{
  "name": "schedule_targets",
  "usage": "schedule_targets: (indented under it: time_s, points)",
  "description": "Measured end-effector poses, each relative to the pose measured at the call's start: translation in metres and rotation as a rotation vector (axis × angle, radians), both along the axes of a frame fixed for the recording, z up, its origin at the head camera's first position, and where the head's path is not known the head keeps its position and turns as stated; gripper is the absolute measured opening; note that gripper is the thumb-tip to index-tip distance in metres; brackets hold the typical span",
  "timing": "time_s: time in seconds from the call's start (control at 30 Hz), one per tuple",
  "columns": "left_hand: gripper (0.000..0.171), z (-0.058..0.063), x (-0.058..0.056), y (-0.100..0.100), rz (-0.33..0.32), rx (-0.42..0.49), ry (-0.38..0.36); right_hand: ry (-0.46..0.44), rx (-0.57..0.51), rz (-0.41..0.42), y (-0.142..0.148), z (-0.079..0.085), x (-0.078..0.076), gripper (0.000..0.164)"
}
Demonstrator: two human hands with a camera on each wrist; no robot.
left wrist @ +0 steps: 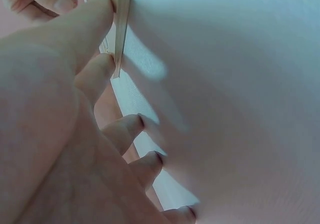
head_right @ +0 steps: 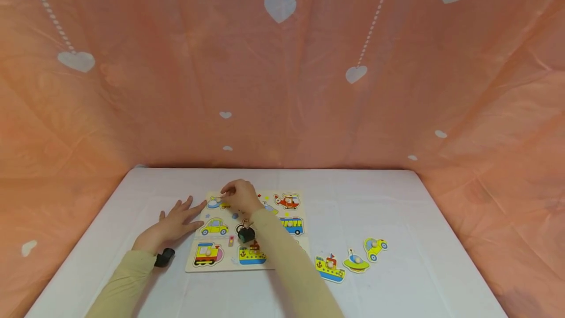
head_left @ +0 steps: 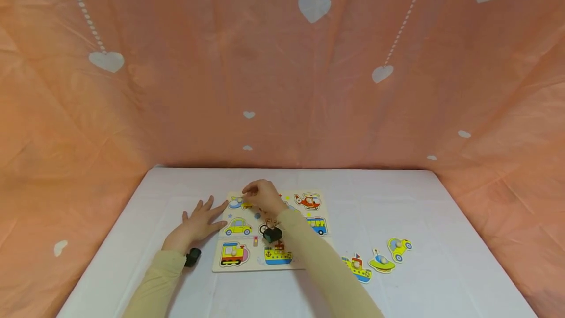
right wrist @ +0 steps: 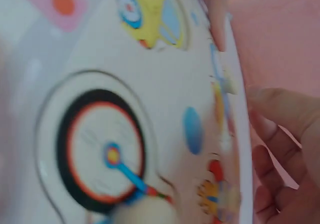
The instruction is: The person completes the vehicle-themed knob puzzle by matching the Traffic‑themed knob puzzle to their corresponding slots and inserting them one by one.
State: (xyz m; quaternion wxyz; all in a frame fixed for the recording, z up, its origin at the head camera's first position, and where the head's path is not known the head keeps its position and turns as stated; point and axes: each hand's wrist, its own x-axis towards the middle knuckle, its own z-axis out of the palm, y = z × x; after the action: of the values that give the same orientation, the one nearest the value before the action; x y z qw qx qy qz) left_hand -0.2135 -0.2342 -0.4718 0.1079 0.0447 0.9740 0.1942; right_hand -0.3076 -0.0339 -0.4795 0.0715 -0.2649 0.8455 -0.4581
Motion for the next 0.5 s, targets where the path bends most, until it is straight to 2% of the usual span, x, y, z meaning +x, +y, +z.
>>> schedule_targets:
  time_s: [0.23,0.5]
  points:
    - [0.069,0.0,0.002,0.002,0.007,0.003,-0.02,-0.046,0.044,0.061,0.015,0.014,0.0,0.022]
    - [0.068,0.001,0.003,0.002,-0.001,0.001,0.006,-0.068,0.079,0.153,0.039,0.029,0.0,0.029]
